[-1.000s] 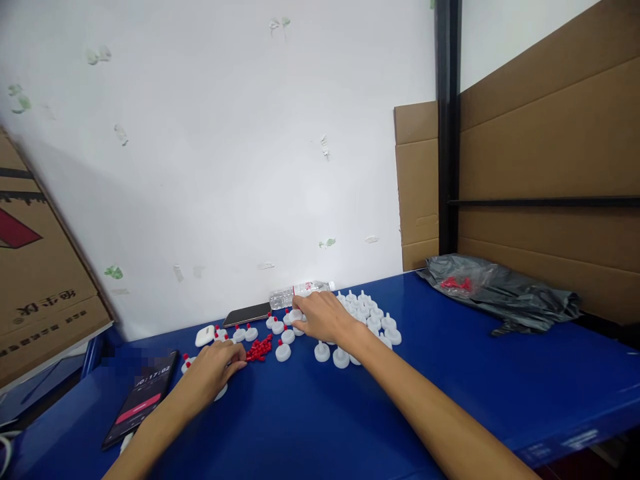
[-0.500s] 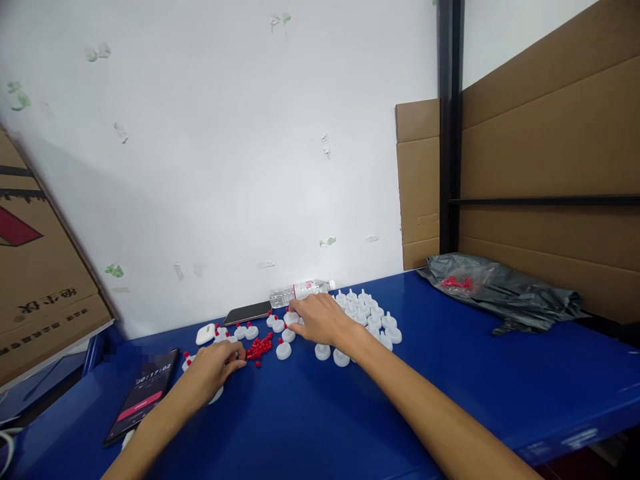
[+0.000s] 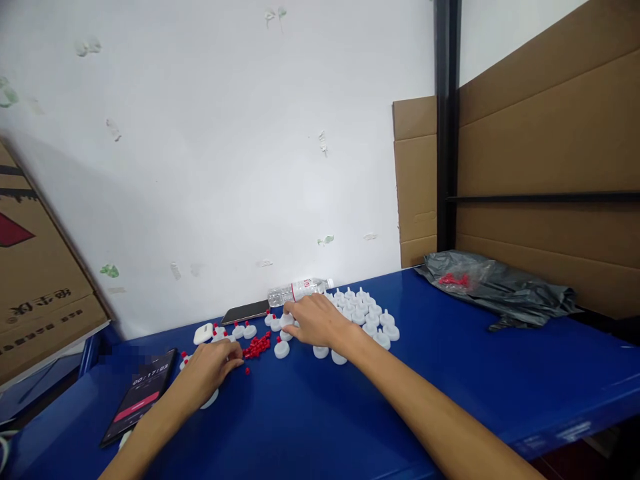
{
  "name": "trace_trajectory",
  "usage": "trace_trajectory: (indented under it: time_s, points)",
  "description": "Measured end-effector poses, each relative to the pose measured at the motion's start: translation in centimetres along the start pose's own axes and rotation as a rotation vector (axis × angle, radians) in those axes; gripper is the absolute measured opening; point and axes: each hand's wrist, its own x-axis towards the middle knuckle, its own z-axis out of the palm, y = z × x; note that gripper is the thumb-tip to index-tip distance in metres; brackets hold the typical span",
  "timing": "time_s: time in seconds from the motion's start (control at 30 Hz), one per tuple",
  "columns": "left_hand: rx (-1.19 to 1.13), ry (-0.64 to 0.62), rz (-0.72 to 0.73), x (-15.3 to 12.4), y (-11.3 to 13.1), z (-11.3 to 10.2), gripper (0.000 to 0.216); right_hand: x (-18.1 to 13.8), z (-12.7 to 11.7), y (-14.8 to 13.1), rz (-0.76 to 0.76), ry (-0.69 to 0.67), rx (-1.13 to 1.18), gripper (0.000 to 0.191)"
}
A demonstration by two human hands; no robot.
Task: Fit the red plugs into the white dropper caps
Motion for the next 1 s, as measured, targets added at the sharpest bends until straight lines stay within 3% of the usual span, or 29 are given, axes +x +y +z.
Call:
trace_trajectory:
  time_s: [0.77,1.0]
  points:
    - [-0.004,0.008,0.034,0.1,-0.4,1.4,0.02,0.0,0.0,-0.1,-0.03,-0.007,-0.023,0.036]
    - [-0.074,0.206,0.082,-0.2,0.9,-0.2,0.023,-0.2,0.2,-0.3,-0.052,0.068,0.006,0.036]
